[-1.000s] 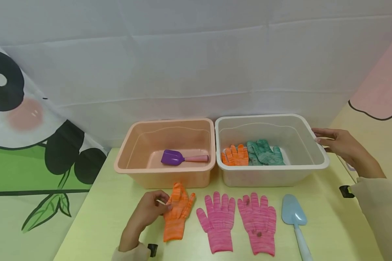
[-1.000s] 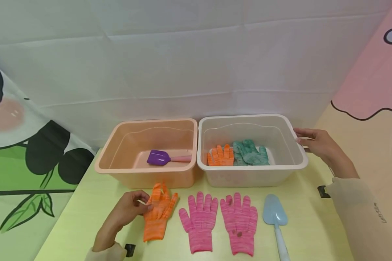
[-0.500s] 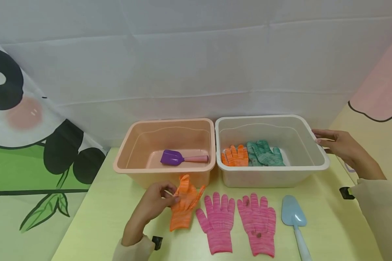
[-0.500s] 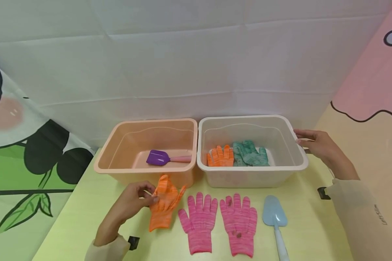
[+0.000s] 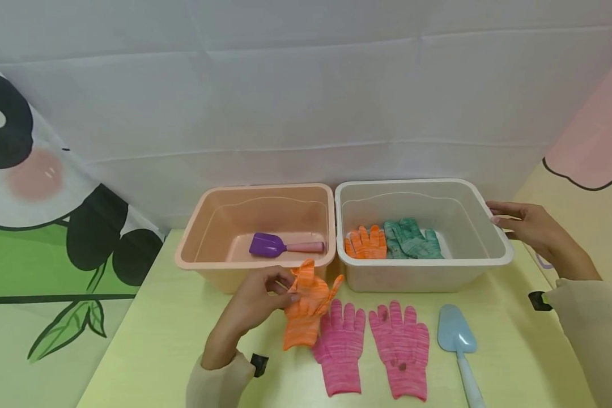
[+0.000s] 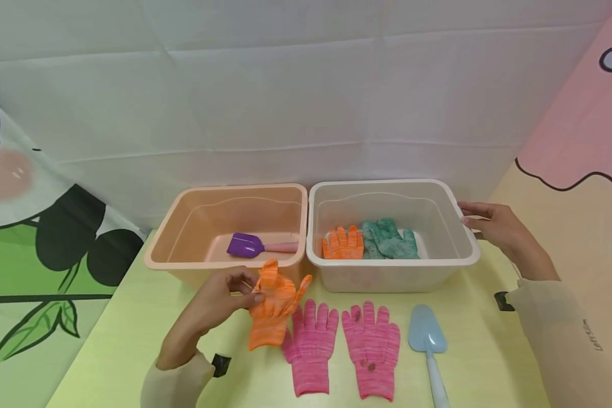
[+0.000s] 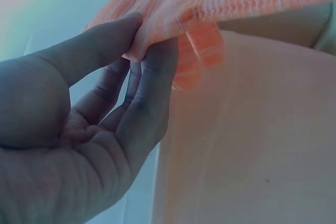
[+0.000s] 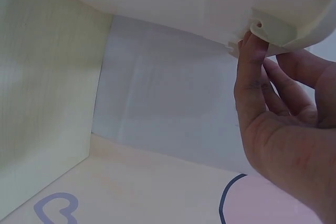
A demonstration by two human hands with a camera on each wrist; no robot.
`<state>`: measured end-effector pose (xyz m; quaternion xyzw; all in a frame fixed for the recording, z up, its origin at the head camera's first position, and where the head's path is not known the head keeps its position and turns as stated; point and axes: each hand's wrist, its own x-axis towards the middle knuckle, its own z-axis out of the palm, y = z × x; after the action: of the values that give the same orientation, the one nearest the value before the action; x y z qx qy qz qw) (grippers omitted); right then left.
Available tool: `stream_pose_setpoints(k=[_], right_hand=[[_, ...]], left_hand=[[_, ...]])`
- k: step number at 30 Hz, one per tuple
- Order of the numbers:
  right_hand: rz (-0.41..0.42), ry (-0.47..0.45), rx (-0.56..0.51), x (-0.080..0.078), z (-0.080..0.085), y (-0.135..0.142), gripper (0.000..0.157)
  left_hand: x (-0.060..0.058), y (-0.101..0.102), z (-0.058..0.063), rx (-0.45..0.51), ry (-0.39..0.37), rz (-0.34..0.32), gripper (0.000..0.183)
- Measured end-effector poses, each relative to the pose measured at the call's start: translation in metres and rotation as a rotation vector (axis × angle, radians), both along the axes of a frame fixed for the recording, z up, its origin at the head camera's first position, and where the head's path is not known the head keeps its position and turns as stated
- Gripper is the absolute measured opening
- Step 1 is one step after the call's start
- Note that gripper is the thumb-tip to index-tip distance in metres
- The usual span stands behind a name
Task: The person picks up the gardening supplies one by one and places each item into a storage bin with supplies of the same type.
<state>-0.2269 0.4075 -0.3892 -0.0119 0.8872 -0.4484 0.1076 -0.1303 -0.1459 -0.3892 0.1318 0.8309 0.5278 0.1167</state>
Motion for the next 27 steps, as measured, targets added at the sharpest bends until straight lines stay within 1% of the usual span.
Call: stream_pose_setpoints(k=[4,9,17,23,27], right_hand=[[0.004,0.0,-0.011,-0.002,-0.001,0.001,0.065],[0.008,-0.008,-0.014,-0.002,0.0,0.001,0.065],[0.008,-0.049,0.003,-0.001,0.003,-0.002,0.067],[0.0,-0.044,0.01,-0.001,0.003,-0.001,0.067],[0.001,-0.031,0.006,-0.001,0.001,-0.001,0.067]], left_hand=[[-0.004,0.008,0.008,0.017,-0.012,-0.006,0.014],[-0.009,0.016,0.016,0.024,0.001,-0.006,0.016],[-0.014,0.03,0.029,0.048,0.01,0.006,0.02],[-0.019,0.041,0.036,0.068,0.03,-0.002,0.028],[-0.022,0.046,0.038,0.101,0.028,-0.013,0.025]])
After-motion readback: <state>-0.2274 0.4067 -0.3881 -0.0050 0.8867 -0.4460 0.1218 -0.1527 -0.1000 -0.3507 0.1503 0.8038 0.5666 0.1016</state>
